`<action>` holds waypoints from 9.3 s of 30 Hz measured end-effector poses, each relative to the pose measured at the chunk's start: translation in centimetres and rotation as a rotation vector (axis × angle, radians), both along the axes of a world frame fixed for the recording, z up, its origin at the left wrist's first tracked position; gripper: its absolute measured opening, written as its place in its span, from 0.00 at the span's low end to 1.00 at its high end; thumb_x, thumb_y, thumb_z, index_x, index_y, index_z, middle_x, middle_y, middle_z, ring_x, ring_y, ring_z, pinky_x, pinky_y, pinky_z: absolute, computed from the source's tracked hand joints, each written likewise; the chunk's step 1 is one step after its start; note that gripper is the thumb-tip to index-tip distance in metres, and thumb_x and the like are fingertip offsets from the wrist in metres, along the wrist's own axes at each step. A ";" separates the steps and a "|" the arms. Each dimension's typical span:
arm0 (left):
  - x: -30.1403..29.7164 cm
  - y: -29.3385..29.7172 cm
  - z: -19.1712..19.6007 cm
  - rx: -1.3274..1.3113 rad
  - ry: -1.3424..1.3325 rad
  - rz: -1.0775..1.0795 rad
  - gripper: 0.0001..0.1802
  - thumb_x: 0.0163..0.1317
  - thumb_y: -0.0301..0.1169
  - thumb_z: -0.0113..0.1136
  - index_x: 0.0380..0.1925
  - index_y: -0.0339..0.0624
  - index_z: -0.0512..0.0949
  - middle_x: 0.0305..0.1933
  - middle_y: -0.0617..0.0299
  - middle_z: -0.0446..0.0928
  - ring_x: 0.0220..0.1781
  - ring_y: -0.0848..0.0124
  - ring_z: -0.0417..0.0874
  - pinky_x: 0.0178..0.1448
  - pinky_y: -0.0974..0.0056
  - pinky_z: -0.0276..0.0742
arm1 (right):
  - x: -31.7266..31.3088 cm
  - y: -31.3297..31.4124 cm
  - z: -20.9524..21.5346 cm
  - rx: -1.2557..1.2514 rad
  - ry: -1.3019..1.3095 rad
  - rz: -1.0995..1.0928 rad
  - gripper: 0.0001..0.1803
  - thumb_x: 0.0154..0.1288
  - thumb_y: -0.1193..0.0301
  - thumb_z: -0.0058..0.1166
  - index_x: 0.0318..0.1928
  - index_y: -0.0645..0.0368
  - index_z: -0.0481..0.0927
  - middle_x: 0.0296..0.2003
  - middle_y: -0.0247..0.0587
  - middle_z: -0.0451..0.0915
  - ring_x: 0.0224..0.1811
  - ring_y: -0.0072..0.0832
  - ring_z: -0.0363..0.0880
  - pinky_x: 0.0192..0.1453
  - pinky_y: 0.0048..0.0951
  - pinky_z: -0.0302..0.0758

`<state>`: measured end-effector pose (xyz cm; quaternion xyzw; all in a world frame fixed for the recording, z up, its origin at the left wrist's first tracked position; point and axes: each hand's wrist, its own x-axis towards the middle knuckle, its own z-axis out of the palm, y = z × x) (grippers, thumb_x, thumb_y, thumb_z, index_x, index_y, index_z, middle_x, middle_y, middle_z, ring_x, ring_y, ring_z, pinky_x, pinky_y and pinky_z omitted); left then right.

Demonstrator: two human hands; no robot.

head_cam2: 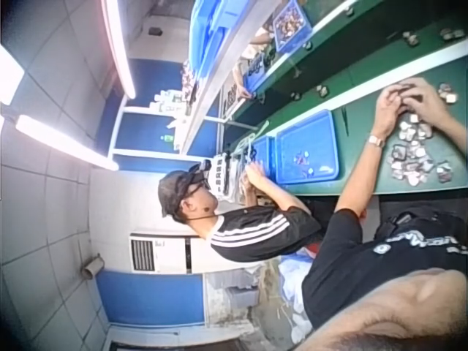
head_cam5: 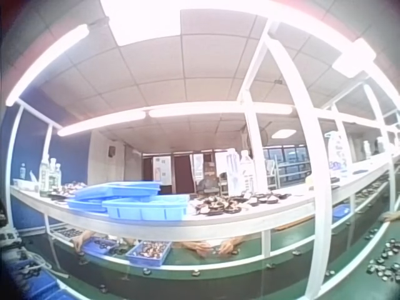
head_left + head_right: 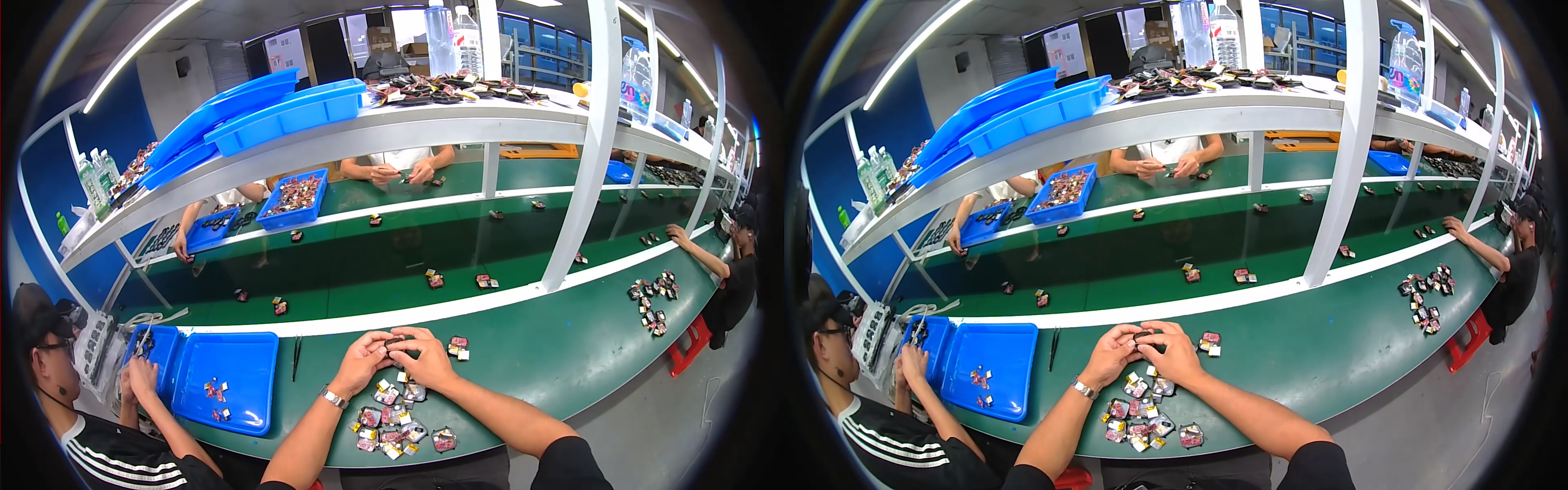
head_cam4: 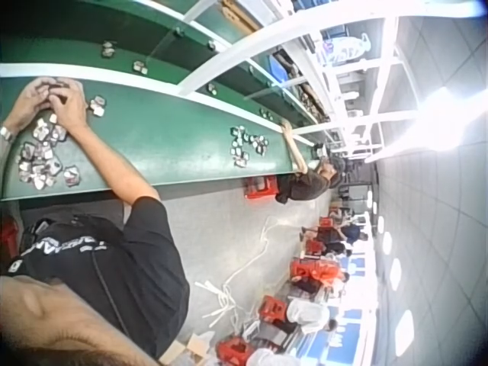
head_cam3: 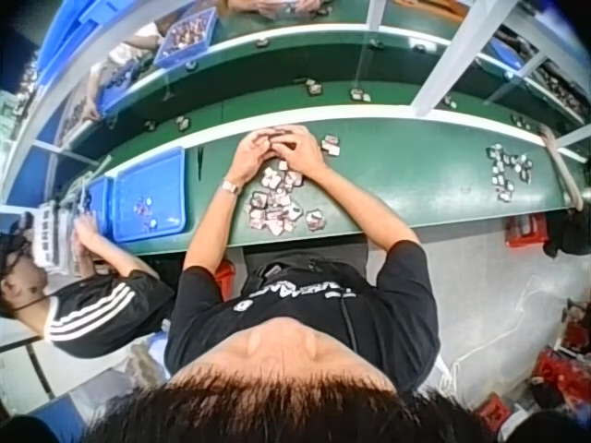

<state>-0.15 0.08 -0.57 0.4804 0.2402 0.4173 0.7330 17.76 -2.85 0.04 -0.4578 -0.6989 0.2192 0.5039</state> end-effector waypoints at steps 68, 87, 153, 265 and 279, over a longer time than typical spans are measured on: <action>0.9 -0.4 -0.2 0.062 0.255 0.209 0.13 0.68 0.25 0.55 0.51 0.36 0.74 0.44 0.63 0.81 0.43 0.79 0.80 0.42 0.74 0.77 | -0.4 -0.2 1.0 0.227 -0.091 -0.070 0.07 0.54 0.79 0.62 0.36 0.60 0.82 0.37 0.41 0.78 0.37 0.36 0.80 0.40 0.32 0.79; 0.5 -0.2 -0.1 -0.001 0.086 0.063 0.16 0.67 0.20 0.50 0.55 0.36 0.69 0.50 0.59 0.78 0.51 0.74 0.80 0.53 0.69 0.78 | -0.3 -0.8 1.6 0.352 -0.322 -0.131 0.10 0.52 0.74 0.64 0.37 0.60 0.81 0.42 0.38 0.77 0.41 0.34 0.78 0.43 0.31 0.79; 0.2 0.1 0.4 -0.100 -0.119 0.104 0.15 0.71 0.27 0.48 0.55 0.35 0.68 0.54 0.54 0.76 0.55 0.64 0.80 0.65 0.52 0.75 | 0.5 0.9 3.7 0.466 -0.565 -0.009 0.15 0.49 0.75 0.63 0.41 0.56 0.82 0.43 0.35 0.77 0.42 0.34 0.77 0.45 0.32 0.77; 1.5 -0.8 0.2 0.048 0.152 0.287 0.09 0.70 0.22 0.49 0.48 0.38 0.69 0.45 0.61 0.79 0.44 0.78 0.79 0.45 0.72 0.77 | -1.6 0.5 1.5 0.021 0.107 -0.053 0.09 0.56 0.80 0.59 0.40 0.65 0.81 0.36 0.43 0.79 0.31 0.27 0.83 0.36 0.25 0.79; 1.1 -0.5 0.4 0.090 0.059 0.273 0.15 0.68 0.20 0.49 0.53 0.36 0.67 0.54 0.51 0.76 0.52 0.67 0.80 0.52 0.65 0.79 | 0.1 2.2 2.1 -0.065 0.172 -0.079 0.09 0.59 0.77 0.58 0.41 0.64 0.81 0.36 0.43 0.80 0.34 0.27 0.84 0.39 0.25 0.80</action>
